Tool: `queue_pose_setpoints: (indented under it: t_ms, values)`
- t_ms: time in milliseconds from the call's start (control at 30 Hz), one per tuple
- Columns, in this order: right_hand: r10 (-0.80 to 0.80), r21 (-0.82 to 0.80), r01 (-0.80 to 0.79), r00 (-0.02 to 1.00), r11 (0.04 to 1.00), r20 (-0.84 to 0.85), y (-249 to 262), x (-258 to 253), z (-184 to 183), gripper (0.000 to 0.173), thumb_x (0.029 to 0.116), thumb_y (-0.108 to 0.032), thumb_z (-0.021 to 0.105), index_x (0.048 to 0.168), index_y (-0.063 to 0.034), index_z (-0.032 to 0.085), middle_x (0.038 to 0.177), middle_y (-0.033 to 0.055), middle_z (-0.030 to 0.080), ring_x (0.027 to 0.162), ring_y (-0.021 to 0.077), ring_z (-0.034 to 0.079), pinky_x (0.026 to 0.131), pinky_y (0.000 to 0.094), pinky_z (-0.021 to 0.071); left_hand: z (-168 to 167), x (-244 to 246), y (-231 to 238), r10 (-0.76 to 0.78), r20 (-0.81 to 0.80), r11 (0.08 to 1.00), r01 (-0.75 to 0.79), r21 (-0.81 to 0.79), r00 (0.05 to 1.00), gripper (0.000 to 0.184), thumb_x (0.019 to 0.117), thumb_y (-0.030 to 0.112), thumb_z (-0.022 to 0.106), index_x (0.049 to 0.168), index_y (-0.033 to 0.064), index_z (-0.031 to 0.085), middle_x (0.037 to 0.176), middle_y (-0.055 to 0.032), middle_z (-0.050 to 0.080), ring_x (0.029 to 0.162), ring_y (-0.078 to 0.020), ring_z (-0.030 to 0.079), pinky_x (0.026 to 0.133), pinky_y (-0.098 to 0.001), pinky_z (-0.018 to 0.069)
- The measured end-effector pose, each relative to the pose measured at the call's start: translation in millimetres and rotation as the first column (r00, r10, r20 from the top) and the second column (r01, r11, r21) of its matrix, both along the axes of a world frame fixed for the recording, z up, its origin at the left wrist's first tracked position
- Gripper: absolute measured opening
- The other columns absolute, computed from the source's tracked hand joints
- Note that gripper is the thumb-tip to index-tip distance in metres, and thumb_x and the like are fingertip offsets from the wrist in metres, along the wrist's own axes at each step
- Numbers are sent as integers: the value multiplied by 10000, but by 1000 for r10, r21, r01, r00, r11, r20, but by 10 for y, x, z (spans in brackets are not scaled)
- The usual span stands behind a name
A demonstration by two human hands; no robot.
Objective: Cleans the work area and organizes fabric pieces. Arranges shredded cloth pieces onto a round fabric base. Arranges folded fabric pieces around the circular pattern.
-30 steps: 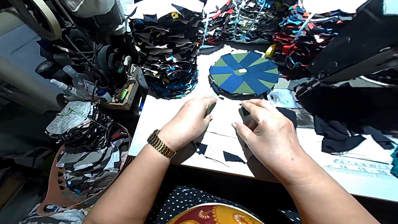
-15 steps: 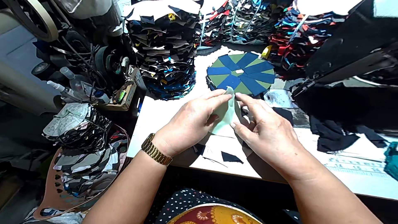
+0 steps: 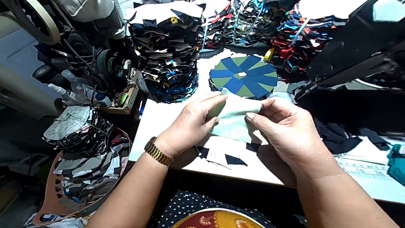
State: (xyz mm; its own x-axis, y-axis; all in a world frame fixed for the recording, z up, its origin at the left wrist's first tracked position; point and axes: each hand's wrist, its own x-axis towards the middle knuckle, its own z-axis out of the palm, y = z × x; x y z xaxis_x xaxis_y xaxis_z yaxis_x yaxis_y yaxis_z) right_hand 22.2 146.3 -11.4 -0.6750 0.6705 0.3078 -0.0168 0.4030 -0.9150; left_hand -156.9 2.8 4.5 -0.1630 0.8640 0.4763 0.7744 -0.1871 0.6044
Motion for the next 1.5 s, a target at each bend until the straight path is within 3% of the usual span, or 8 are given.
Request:
queue_pose_setpoints:
  t_ms: [133,300,633,867,1000,1167,1300,1500]
  values:
    - [-96,36,95,995,995,16,-95,-80,31,363,903,18,679,1245,-61,587,970,23,681,741,42,655,659,194,562,-32,-9,16,41,48,997,-38,-71,998,484,920,10,711,1392,-14,609,1434,-208,580,1331,-228,570,1055,-306,501]
    - [-198,333,152,974,931,110,-120,-161,-53,476,922,6,658,1382,-40,546,899,93,631,668,123,594,614,280,528,-26,-34,59,95,99,977,-74,-201,990,497,925,27,720,1407,2,600,1440,-180,574,1048,-177,681,847,-274,569]
    - [-252,463,127,943,877,219,-125,-151,-82,423,928,5,674,1338,6,569,826,128,620,654,233,599,615,419,530,73,-36,139,120,7,895,-105,-433,993,468,948,102,722,1385,-15,601,1423,-175,595,1292,-220,594,1083,-350,477]
    - [-265,676,99,953,730,148,-171,-99,-24,261,931,-1,635,1186,39,672,1081,243,613,859,385,644,710,537,543,192,96,57,252,-249,851,-337,-404,935,602,941,233,749,1483,103,523,1466,-141,531,1241,-283,605,1004,-463,529]
    - [-83,728,-116,969,676,231,-232,-45,-55,360,1017,-141,505,1309,4,660,1333,206,621,1208,371,618,975,530,522,184,271,16,347,-406,899,-424,-113,845,320,989,165,641,1297,93,690,1418,-169,579,1225,-348,596,981,-477,516]
    - [-96,686,-370,837,627,539,-316,110,-212,757,1048,-553,206,1563,-43,425,1640,145,369,1534,310,315,1222,564,266,-103,411,9,150,-401,887,-302,-349,904,472,1112,266,362,1513,53,493,1582,-122,458,1504,-299,366,1225,-565,263]
    - [-157,704,-359,818,613,553,-338,190,-254,858,1016,-639,187,1588,-26,368,1657,184,317,1548,322,278,1227,592,221,-135,436,-64,139,-480,857,-348,-379,866,555,1106,320,293,1616,106,337,1668,-89,325,1549,-285,274,1218,-668,130]
    - [-161,696,-367,807,617,568,-344,232,-207,991,953,-763,223,1579,-11,381,1640,202,343,1542,336,292,1224,645,179,-98,279,-69,130,-499,759,-410,-506,857,985,929,789,385,1645,126,249,1701,-79,237,1584,-265,154,1221,-678,-26]
